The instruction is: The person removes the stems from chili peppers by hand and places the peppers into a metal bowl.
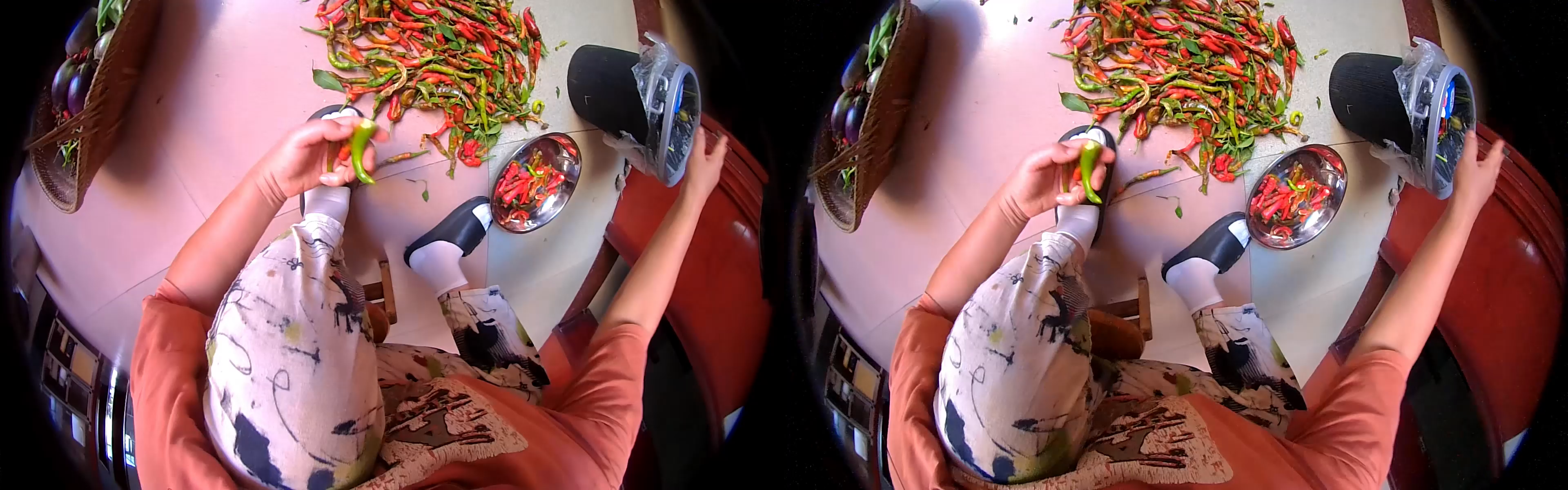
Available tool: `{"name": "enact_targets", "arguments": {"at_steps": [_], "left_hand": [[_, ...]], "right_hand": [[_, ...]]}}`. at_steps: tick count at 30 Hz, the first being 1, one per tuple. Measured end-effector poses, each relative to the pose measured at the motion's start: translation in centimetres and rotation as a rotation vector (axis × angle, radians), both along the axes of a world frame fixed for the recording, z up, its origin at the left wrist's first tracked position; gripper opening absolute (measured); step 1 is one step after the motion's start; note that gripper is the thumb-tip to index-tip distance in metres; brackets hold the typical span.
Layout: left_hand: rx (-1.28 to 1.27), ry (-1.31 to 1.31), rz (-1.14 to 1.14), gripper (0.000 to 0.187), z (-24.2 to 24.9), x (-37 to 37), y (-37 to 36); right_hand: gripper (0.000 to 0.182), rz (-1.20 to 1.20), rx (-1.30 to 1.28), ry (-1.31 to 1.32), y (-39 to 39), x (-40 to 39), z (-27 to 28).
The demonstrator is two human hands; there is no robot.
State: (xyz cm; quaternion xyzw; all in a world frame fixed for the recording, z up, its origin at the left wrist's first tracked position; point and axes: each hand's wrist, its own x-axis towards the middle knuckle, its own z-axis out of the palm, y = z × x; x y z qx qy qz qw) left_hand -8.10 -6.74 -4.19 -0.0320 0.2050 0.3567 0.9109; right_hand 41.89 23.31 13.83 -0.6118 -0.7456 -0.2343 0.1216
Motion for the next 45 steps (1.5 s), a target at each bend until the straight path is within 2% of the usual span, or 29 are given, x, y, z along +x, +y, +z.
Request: {"name": "enact_targets", "arguments": {"at_steps": [1,2,3,4,5,6,7,8,9,11,12,14,17,21,23,24,25,27,28,31,36,38,39,41,42,45], "left_hand": [[-0.039,0.013,0.022,0.041,0.1,-0.3,0.1],[0.025,0.095,0.017,0.038,-0.3,-0.6,-0.1],[0.095,0.18,0.008,0.034,-0.7,-1.0,-0.2],[0.094,0.223,-0.004,0.025,-1.5,-1.2,-0.4],[0.093,0.224,-0.018,0.025,-1.8,-1.4,-0.4],[0.082,0.337,-0.042,0.022,-1.9,-1.5,-0.6],[0.073,0.45,-0.061,0.021,-2.1,-1.5,-0.7],[0.066,0.562,-0.099,0.021,-2.2,-1.5,-0.7],[0.061,0.563,-0.095,0.021,-2.3,-1.4,-0.6],[-0.054,0.634,-0.071,0.022,-2.3,-1.0,-0.9],[-0.085,0.61,-0.062,0.023,-2.4,-0.9,-1.0],[-0.111,0.617,-0.075,0.022,-2.3,-0.4,-0.8],[-0.136,0.641,-0.096,0.021,-2.2,-0.2,-0.4],[-0.077,0.671,-0.085,0.02,-1.7,-0.8,0.2],[-0.075,0.657,-0.058,0.019,-1.3,-0.4,0.5],[-0.052,0.666,-0.067,0.019,-1.2,-0.2,0.6],[-0.029,0.684,-0.08,0.019,-0.9,0.2,0.7],[0.005,0.671,-0.152,0.027,-0.3,1.1,1.1],[0.027,0.643,-0.153,0.029,-0.1,1.6,1.2],[0.032,0.567,-0.133,0.029,0.1,2.5,1.2],[0.039,0.592,-0.151,0.021,0.6,2.1,1.6],[0.017,0.563,-0.154,0.02,0.6,1.6,1.5],[0.027,0.56,-0.181,0.02,0.4,1.4,1.3],[0.04,0.552,-0.205,0.02,0.6,1.6,1.3],[0.037,0.546,-0.186,0.02,1.0,1.7,1.3],[0.04,0.524,-0.166,0.019,1.0,1.9,1.3]], "right_hand": [[0.061,0.031,0.021,0.136,-3.2,-6.3,0.6],[0.046,0.187,-0.073,0.629,-5.8,-10.6,-0.5],[0.029,0.3,-0.148,0.864,-8.1,-13.6,-1.9],[0.022,0.268,-0.287,0.845,-10.6,-15.8,-3.7],[0.015,0.232,-0.426,0.814,-13.1,-18.1,-5.5],[0.009,0.197,-0.562,0.774,-15.7,-20.3,-7.4],[0.009,0.023,-0.875,0.943,-18.4,-22.0,-10.2],[0.011,0.081,-1.136,0.943,-20.7,-23.2,-12.1],[0.011,0.351,-1.076,0.842,-23.4,-23.5,-15.9],[0.014,0.504,-1.119,0.566,-27.5,-24.5,-19.3],[0.014,0.498,-1.126,0.569,-29.0,-25.1,-20.0],[0.02,0.304,-1.128,0.455,-30.7,-25.7,-21.3],[0.022,0.234,-1.006,0.379,-31.1,-25.3,-23.5],[0.02,0.259,-1.055,0.448,-30.3,-24.2,-23.0],[0.019,-0.083,-1.424,1.218,-29.5,-23.4,-22.7],[0.018,-0.269,-1.531,1.447,-27.9,-24.3,-19.8],[0.018,-0.271,-1.528,1.446,-27.2,-24.4,-18.6],[0.012,-0.324,-1.638,1.818,-25.9,-25.0,-17.0],[0.015,-0.366,-1.59,1.945,-25.7,-26.0,-16.3],[0.015,-0.254,-1.537,2.06,-25.8,-27.7,-16.5],[0.023,-0.165,-1.519,1.944,-25.6,-29.0,-16.0],[0.034,-0.053,-1.345,1.998,-24.8,-29.1,-14.6],[0.034,-0.052,-1.346,1.993,-24.4,-28.9,-14.4],[0.043,0.109,-1.461,1.791,-23.6,-28.5,-13.9],[0.035,0.116,-1.552,1.662,-23.2,-28.7,-13.3],[0.024,0.06,-1.644,1.519,-22.9,-29.0,-13.5]]}}
